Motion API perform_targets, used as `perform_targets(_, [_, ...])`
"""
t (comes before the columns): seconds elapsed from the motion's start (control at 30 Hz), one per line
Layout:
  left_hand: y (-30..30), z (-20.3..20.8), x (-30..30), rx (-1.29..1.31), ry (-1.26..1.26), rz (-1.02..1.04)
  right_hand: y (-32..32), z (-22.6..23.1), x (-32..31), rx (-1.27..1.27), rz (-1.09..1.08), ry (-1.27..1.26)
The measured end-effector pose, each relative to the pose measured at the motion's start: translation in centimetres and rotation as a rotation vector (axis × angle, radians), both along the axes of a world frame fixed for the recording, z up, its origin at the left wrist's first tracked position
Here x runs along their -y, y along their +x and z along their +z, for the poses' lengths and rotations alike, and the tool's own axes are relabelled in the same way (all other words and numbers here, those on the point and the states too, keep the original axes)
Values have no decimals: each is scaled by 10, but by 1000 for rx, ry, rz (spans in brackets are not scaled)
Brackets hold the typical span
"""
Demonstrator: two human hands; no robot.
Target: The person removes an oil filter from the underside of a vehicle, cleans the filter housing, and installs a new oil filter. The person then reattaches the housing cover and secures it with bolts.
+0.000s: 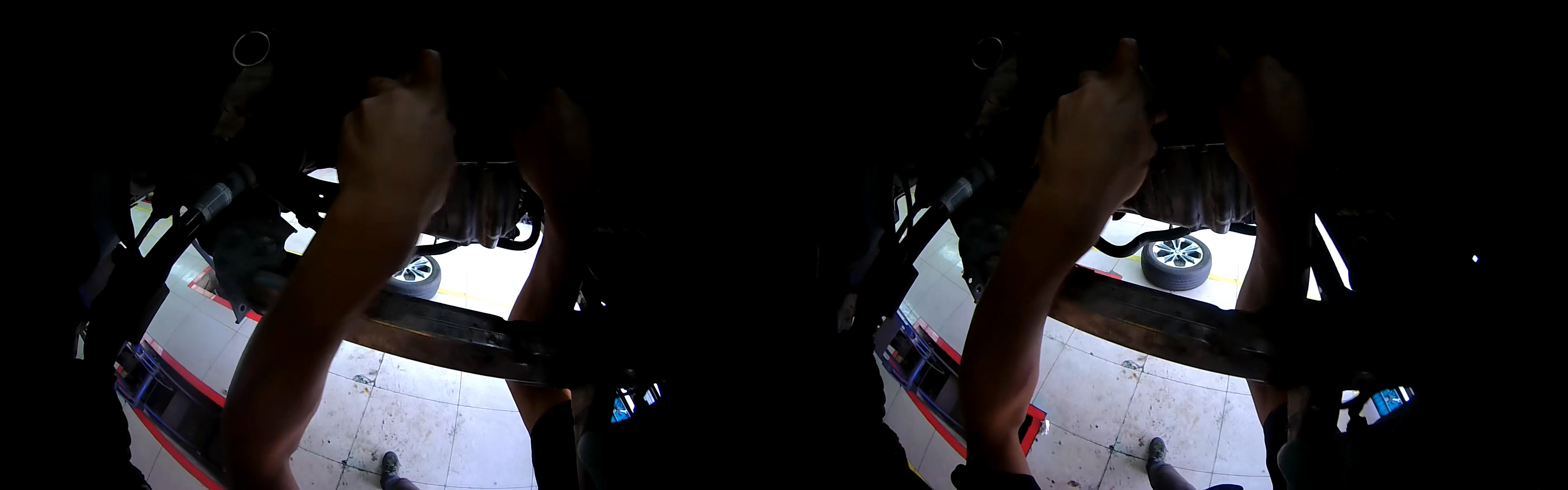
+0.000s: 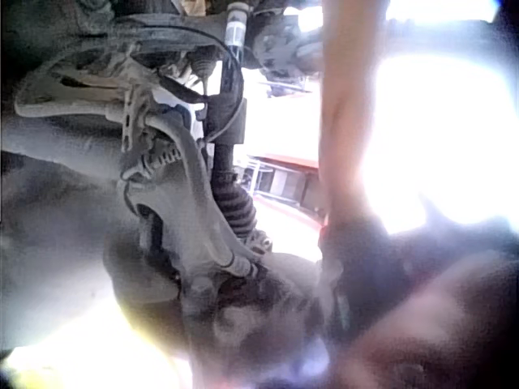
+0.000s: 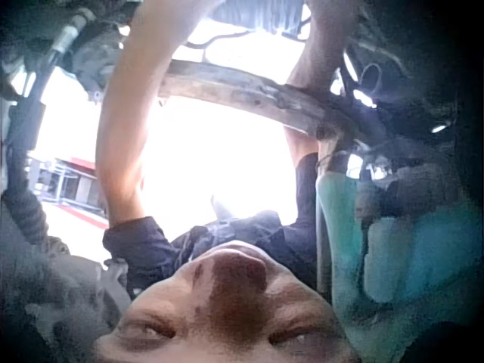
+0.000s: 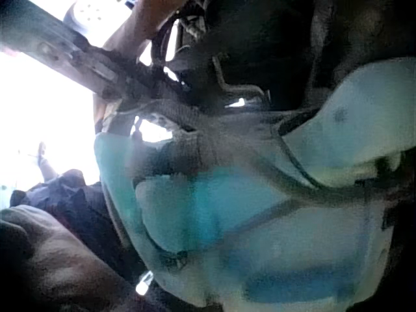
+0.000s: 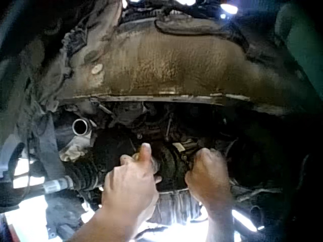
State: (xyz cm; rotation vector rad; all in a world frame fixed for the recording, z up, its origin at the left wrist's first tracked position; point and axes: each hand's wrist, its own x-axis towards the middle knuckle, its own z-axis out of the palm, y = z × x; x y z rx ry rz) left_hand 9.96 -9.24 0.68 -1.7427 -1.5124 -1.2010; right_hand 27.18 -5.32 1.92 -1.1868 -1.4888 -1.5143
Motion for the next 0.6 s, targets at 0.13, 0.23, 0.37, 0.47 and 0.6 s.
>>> perform_targets(0.13, [-44, -8, -23, 96, 44, -414, 0, -11, -19, -41, 84, 121])
perform_targets(0.23, [-58, -12, -43, 138, 15, -655, -19, -12, 2, -443, 853, -29])
perform_targets(0.37, [-71, -1, -63, 109, 123, -672, -49, -1, 11, 12, 878, -46])
perform_targets(0.47, [-83, 1, -66, 14, 244, -681, -74, -1, 12, 130, 769, -105])
perform_targets(0.6, [-84, 1, -74, -48, 296, -633, -74, 8, -5, 77, 799, -188])
